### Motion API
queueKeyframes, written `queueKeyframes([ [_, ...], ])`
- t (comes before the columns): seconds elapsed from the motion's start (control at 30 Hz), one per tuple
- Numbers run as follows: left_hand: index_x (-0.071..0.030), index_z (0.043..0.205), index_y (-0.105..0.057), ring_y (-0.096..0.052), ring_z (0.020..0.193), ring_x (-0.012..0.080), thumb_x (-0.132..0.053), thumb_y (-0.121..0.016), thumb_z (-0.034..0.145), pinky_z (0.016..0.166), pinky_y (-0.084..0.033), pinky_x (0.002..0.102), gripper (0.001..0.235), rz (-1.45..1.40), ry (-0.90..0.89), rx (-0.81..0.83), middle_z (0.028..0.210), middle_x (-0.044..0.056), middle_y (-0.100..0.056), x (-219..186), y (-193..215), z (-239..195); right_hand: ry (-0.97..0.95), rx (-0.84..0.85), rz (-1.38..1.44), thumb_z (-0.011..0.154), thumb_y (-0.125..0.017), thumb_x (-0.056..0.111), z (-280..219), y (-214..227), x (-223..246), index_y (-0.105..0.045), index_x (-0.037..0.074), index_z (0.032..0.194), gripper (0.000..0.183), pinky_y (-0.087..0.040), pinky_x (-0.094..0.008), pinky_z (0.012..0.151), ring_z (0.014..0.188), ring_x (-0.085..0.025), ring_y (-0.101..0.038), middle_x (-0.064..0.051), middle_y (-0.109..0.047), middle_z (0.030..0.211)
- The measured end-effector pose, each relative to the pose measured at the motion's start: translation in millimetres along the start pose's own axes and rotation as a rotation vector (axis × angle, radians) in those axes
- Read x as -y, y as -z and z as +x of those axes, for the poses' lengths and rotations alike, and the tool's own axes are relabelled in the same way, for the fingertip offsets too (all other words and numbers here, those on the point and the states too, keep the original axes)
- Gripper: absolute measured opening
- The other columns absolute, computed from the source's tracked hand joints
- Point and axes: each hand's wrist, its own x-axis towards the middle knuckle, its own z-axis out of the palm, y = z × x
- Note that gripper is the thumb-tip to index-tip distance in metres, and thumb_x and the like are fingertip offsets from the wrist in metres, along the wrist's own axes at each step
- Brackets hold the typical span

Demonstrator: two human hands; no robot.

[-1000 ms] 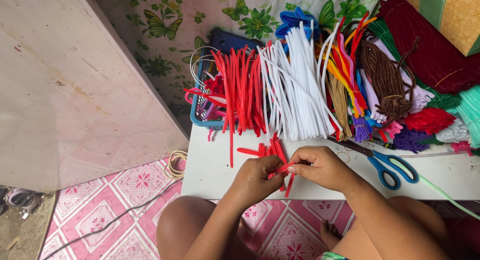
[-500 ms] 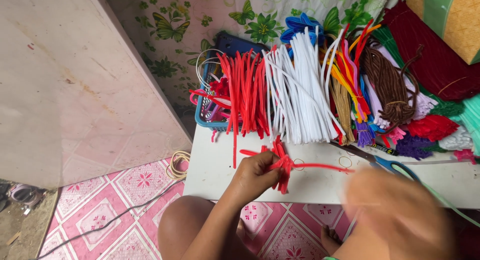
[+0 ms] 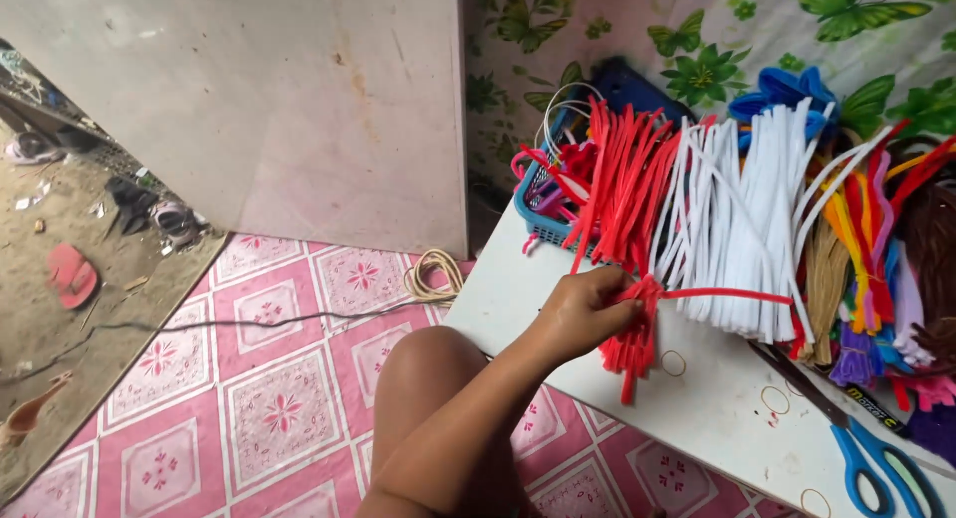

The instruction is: Bundling and tying groups of red pipe cleaners together using another pipe cleaner as a tie.

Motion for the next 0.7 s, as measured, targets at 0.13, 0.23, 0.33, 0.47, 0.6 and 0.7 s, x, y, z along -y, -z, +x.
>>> queueKeyframes([
  [0.13, -0.013, 0.092, -0.073, -0.067, 0.065, 0.0242, -0.023, -0.072, 0.086, 0.068, -0.053, 0.035, 0.012, -0.024, 0.001, 0.021, 0.064, 0.010, -0.068, -8.8, 6.3, 5.1, -0.030, -0.052, -0.107, 0.093, -0.068, 0.011, -67.8, -14.5, -99.9, -0.077, 0.007, 0.104, 0.015, -0.058, -0.040, 0.077, 0.087, -0.031, -0.071, -0.011, -0.074, 0.100],
  [0.23, -0.011, 0.092, -0.074, -0.064, 0.063, 0.0225, -0.020, -0.074, 0.086, 0.065, -0.053, 0.033, 0.011, -0.016, -0.005, 0.061, 0.062, 0.010, -0.068, -20.1, 7.3, 1.5, -0.061, -0.107, -0.211, 0.094, -0.068, 0.011, -115.3, -26.3, -164.7, -0.077, 0.007, 0.103, 0.014, -0.058, -0.040, 0.075, 0.086, -0.032, -0.070, -0.011, -0.073, 0.099],
  [0.33, -0.010, 0.092, -0.075, -0.064, 0.064, 0.0210, -0.015, -0.072, 0.087, 0.064, -0.053, 0.033, 0.008, -0.040, -0.048, 0.119, 0.064, 0.011, -0.069, -20.1, 11.4, 5.1, -0.068, -0.147, -0.300, 0.095, -0.067, 0.011, -133.8, -40.1, -200.4, -0.076, 0.008, 0.103, 0.012, -0.058, -0.040, 0.074, 0.084, -0.032, -0.070, -0.011, -0.072, 0.098],
  [0.47, -0.008, 0.091, -0.075, -0.064, 0.063, 0.0187, -0.012, -0.072, 0.088, 0.063, -0.053, 0.030, 0.006, -0.100, -0.085, 0.127, 0.062, 0.009, -0.070, -25.2, 7.6, 4.3, -0.111, -0.131, -0.151, 0.090, -0.068, 0.006, -127.9, -61.0, -230.7, -0.076, 0.005, 0.093, 0.009, -0.058, -0.043, 0.066, 0.074, -0.032, -0.070, -0.012, -0.074, 0.086],
  [0.6, -0.004, 0.092, -0.076, -0.065, 0.063, 0.0194, -0.009, -0.074, 0.090, 0.062, -0.053, 0.029, 0.005, -0.182, -0.123, 0.138, 0.066, 0.012, -0.070, -28.1, 5.4, 5.1, -0.112, -0.223, -0.206, 0.088, -0.071, 0.007, -138.6, -73.7, -243.5, -0.076, 0.013, 0.094, 0.010, -0.055, -0.037, 0.073, 0.079, -0.024, -0.067, -0.001, -0.072, 0.084],
  [0.7, -0.002, 0.090, -0.075, -0.063, 0.063, 0.0171, -0.007, -0.074, 0.090, 0.062, -0.051, 0.029, 0.005, -0.251, -0.148, 0.129, 0.064, 0.011, -0.068, -36.6, 3.4, 4.1, -0.120, -0.296, -0.206, 0.089, -0.072, 0.007, -142.1, -77.6, -243.1, -0.075, 0.012, 0.094, 0.008, -0.054, -0.036, 0.078, 0.082, -0.024, -0.067, 0.000, -0.073, 0.085],
])
